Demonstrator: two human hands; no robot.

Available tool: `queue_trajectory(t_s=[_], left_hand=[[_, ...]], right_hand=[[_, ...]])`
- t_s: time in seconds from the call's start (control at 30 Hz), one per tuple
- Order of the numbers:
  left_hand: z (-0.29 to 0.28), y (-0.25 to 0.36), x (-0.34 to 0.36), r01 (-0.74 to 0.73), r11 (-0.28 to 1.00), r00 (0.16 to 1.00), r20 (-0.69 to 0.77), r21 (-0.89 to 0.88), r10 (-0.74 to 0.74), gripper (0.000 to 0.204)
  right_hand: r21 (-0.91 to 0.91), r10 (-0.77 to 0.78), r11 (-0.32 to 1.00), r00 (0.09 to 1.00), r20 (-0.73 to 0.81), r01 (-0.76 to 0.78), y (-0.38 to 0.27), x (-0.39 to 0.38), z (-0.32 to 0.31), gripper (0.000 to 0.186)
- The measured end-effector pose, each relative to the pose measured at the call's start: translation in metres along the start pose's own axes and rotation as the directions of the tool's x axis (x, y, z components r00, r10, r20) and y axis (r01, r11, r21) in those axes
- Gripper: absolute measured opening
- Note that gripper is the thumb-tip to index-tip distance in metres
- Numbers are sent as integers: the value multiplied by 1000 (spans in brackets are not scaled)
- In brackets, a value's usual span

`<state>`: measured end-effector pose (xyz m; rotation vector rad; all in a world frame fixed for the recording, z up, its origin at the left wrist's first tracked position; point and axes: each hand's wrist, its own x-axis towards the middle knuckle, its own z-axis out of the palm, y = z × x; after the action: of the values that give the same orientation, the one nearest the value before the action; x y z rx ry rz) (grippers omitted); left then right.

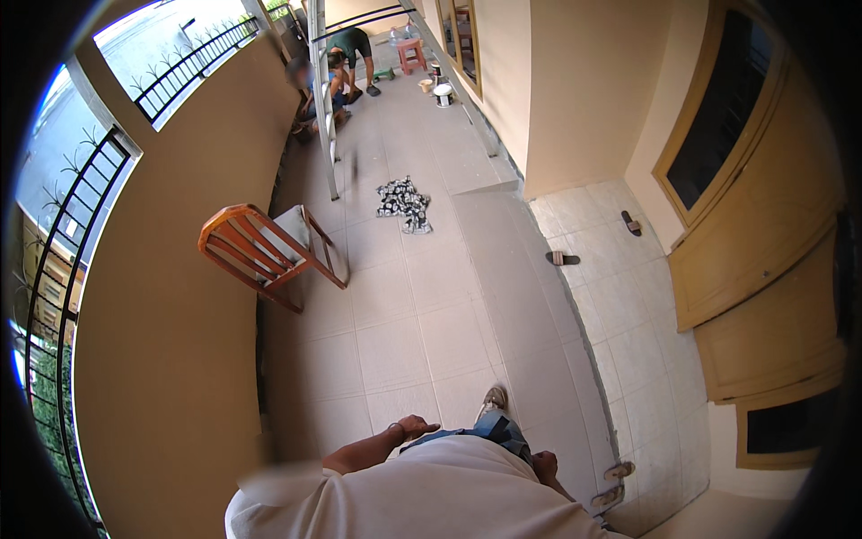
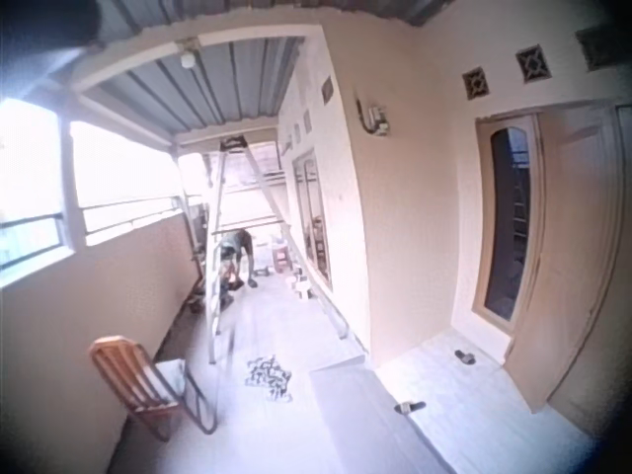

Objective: The person stands on a ladder and paints the ceiling using a brush and a small container of paint. They repeatedly dip the brush into the container and apply paint to the ceiling surface. The person descends the ladder and walks away at the end.

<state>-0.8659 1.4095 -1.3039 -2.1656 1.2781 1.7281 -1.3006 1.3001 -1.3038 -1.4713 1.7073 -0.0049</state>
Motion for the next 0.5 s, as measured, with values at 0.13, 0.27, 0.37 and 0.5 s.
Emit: queue_trajectory(t_s=[0.13, 0.27, 0.37, 0.5], left_hand=[[-53, 27, 1, 55, 997, 987, -147, -53, -62, 59], [-94, 26, 15, -69, 975, 914, -378, 210, 146, 31], [-122, -6, 45, -121, 983, 804, -594, -135, 17, 38], [-164, -5, 62, -91, 622, 758, -459, -778, -463, 48]], right_hand=[[-99, -176, 980, 984, -6, 175, -71, 100, -28, 34], [-313, -266, 915, 964, -1, 253, -143, 213, -50, 23], [-338, -336, 888, 942, -15, 311, -221, 266, -79, 20], [-332, -378, 875, 926, -13, 353, -311, 316, -97, 18]])
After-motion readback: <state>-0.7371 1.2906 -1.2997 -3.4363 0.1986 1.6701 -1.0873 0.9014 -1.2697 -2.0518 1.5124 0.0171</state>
